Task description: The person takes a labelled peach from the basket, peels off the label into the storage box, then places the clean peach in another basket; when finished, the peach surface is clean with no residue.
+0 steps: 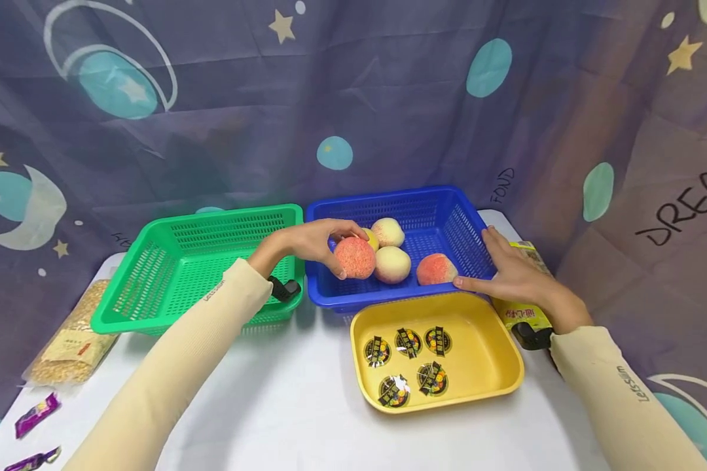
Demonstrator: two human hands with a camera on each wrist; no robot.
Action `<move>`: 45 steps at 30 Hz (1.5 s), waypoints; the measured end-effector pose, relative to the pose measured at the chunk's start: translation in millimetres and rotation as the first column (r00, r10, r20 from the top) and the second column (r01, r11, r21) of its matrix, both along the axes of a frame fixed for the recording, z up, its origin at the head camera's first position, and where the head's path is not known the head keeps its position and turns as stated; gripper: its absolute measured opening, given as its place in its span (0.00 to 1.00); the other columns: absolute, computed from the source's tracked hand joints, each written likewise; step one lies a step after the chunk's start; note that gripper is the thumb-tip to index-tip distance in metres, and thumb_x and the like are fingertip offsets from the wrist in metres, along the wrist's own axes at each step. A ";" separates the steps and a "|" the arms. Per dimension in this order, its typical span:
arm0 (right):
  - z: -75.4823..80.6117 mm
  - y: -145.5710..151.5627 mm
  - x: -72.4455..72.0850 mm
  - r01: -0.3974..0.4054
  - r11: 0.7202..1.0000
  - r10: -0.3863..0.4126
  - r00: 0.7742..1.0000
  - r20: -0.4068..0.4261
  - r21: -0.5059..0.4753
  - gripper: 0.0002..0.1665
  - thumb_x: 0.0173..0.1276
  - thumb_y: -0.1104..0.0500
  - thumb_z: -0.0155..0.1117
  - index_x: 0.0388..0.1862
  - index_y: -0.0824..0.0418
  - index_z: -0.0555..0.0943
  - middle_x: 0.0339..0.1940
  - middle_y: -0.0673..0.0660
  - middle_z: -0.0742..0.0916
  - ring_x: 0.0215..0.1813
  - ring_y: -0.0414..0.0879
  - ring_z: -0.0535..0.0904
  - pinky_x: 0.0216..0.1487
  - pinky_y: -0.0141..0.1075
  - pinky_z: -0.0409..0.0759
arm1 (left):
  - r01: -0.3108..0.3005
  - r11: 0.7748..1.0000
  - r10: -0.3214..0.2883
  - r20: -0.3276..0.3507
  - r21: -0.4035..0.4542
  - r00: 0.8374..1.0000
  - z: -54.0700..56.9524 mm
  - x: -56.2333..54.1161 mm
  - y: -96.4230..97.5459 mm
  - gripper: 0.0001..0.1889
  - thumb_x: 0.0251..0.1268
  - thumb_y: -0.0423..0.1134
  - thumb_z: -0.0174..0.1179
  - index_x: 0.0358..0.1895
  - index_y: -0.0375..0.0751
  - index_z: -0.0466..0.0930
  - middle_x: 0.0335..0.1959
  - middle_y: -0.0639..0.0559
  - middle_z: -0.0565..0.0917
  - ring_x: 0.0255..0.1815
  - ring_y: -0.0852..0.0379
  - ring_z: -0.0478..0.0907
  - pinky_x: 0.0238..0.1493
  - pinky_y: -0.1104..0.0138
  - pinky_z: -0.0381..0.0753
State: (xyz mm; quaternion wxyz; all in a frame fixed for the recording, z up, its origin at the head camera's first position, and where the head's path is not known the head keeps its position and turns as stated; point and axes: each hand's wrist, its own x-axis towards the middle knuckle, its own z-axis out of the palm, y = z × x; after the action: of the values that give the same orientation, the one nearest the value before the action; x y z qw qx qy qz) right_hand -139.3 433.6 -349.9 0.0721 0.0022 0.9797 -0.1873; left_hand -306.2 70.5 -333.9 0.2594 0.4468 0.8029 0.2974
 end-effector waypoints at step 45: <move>-3.9 -0.9 3.6 0.009 0.996 -0.009 1.000 0.003 -0.092 0.69 0.67 0.36 0.65 0.83 0.65 0.30 0.84 0.68 0.35 0.83 0.73 0.34 0.72 0.78 0.44 | 0.113 0.944 -0.061 0.173 -0.310 0.983 8.3 -12.4 41.5 0.34 0.52 0.33 0.77 0.62 0.58 0.75 0.69 0.50 0.74 0.68 0.53 0.70 0.72 0.56 0.71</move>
State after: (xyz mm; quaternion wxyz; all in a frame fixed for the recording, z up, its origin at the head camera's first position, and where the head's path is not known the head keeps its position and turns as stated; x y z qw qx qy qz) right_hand -135.7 432.8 -353.8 0.0726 0.0037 0.9698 -0.2328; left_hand -318.6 112.0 -325.7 0.4051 0.4086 0.7961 0.1873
